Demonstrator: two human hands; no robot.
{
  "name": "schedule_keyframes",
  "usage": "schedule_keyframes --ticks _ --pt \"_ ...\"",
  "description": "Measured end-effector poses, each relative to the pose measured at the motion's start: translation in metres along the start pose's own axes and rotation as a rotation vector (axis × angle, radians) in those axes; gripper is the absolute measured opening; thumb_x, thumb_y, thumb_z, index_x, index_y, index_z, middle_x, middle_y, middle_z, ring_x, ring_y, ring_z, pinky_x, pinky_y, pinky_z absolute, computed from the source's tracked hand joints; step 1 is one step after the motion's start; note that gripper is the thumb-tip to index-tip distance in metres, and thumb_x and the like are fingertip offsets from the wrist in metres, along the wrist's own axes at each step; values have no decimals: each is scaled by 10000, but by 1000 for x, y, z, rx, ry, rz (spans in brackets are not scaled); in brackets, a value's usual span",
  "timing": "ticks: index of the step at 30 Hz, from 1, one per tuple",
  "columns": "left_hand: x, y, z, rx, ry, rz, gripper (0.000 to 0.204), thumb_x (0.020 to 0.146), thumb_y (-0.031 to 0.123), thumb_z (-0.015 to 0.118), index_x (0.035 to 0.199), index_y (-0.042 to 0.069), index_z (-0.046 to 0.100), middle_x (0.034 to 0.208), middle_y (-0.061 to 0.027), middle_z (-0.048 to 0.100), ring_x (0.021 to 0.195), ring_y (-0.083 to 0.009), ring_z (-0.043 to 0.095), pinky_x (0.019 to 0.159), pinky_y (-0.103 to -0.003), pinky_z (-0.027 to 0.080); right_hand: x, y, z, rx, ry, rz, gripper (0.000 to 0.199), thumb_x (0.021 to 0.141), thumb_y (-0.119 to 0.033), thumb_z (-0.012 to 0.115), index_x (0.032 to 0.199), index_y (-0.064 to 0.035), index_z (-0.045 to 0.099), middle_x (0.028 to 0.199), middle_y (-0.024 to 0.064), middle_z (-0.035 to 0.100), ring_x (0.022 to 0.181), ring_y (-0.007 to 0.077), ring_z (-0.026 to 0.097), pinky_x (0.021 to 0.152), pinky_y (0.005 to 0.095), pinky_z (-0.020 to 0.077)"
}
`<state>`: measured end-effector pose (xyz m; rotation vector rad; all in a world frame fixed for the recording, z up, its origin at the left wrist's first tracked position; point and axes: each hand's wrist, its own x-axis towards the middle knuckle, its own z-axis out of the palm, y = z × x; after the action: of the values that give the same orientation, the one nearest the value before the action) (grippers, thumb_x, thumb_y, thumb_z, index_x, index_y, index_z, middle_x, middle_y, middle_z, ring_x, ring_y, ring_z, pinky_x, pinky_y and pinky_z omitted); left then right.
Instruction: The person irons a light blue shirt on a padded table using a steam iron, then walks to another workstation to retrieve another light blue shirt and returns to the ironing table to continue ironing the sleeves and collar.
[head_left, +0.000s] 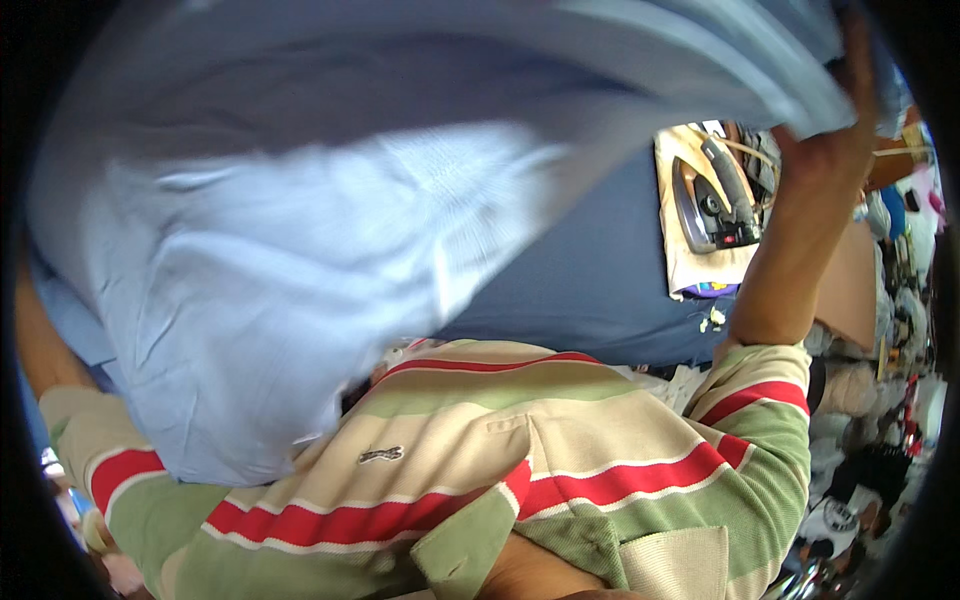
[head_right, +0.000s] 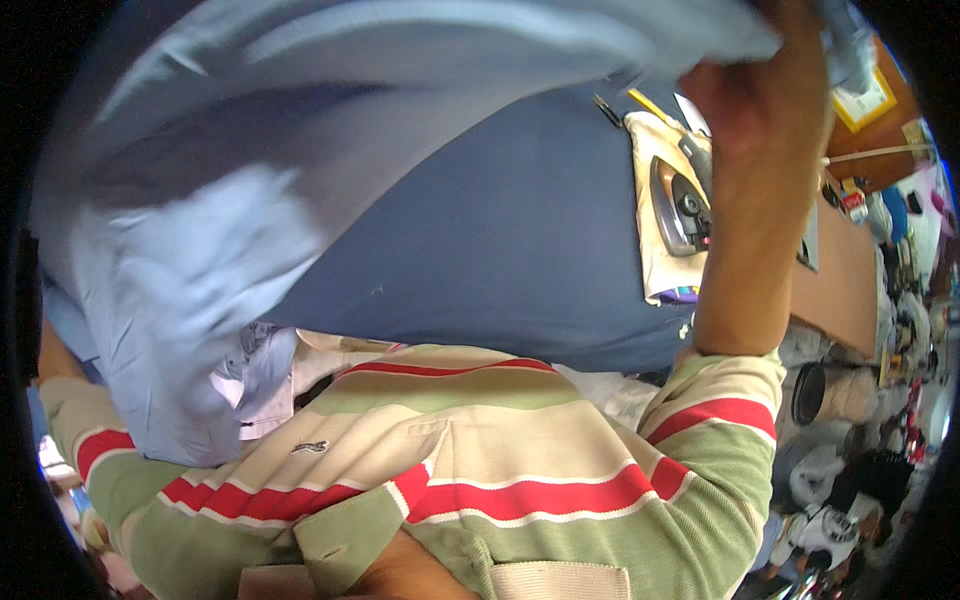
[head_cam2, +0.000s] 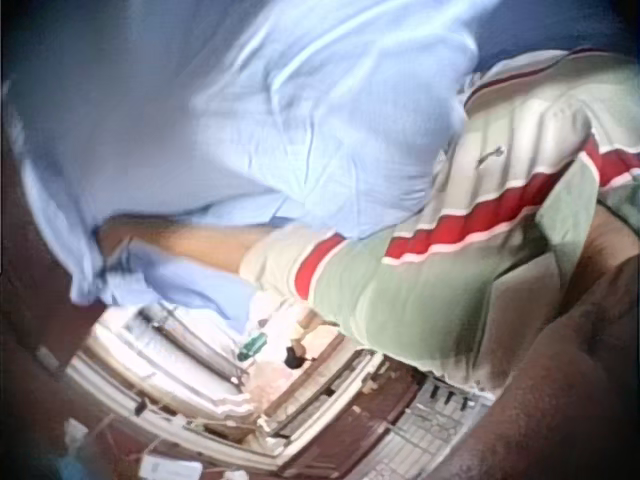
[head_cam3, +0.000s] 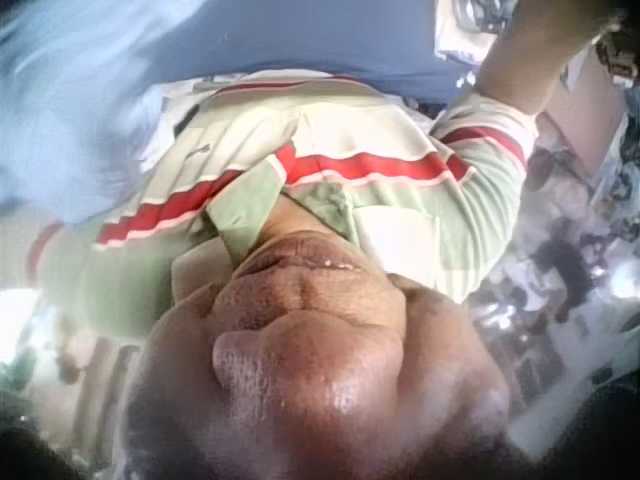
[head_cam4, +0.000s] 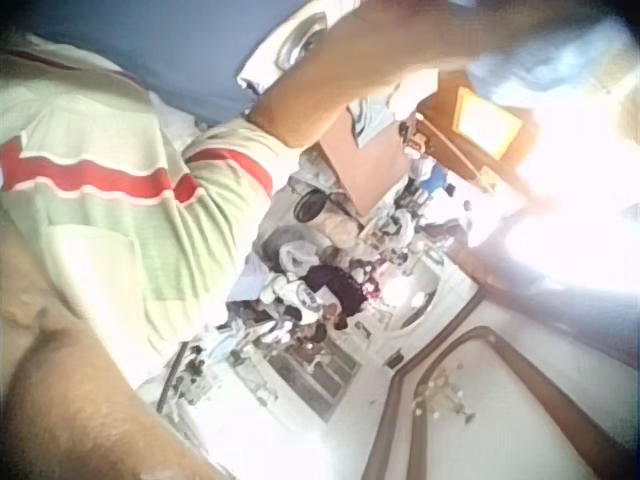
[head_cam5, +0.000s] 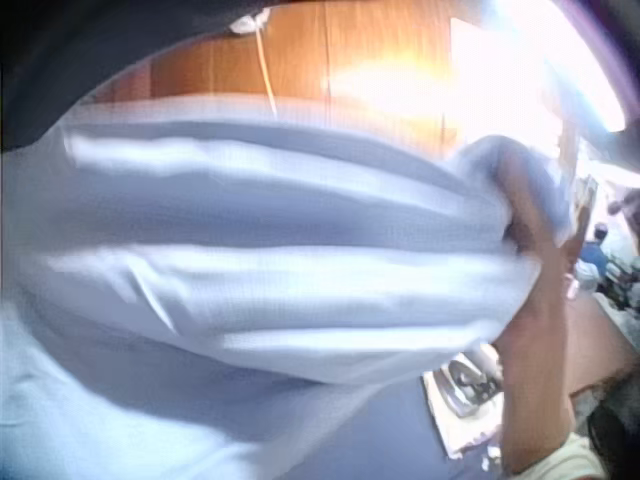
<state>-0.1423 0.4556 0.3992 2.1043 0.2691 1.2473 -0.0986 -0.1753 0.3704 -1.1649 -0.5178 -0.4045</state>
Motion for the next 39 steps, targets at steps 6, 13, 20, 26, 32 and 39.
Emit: schedule_keyframes --ticks 6,13,20,26,32,39 --pt "56 -147 275 260 -651 98 680 809 234 561 1398 94 250 1394 -157 346 1272 -297 355 1050 -420 276 -55 132 -1 63 493 398 407 718 -360 739 969 -73 600 839 99 648 800 246 638 627 402 522" --pt "-158 -172 424 138 -834 380 662 791 193 597 1383 147 304 1357 -123 411 1230 -306 405 1013 -421 328 -210 244 -12 -416 739 1110 520 738 -241 737 1166 -82 488 996 85 528 669 139 541 545 319 477" --pt "-360 -50 237 -105 -1168 565 309 737 167 634 1035 108 581 1031 -77 576 969 -244 531 883 -386 366 -208 273 -51 -1497 -436 195 441 689 -65 645 1111 -123 532 1160 81 511 1035 295 486 898 418 370" --pt "-342 -80 233 59 -1239 303 260 771 174 580 1018 97 607 894 -91 626 824 -250 586 717 -374 428 -133 283 -100 -1669 -607 122 199 740 -71 580 928 -133 600 982 -9 577 974 226 515 864 440 353" --pt "-324 -35 207 141 -1956 -161 177 816 147 541 933 68 648 847 -132 646 757 -275 610 648 -387 475 -141 258 -137 -1410 -751 628 293 791 -312 520 989 -126 630 1141 35 576 1061 269 523 901 458 387" --pt "-333 -12 341 -43 -997 704 461 790 236 594 1225 123 493 1121 -95 577 1077 -261 514 917 -402 358 -116 300 -134 -1491 -793 155 212 779 -214 564 972 -166 638 1003 48 624 1031 259 539 871 436 406"
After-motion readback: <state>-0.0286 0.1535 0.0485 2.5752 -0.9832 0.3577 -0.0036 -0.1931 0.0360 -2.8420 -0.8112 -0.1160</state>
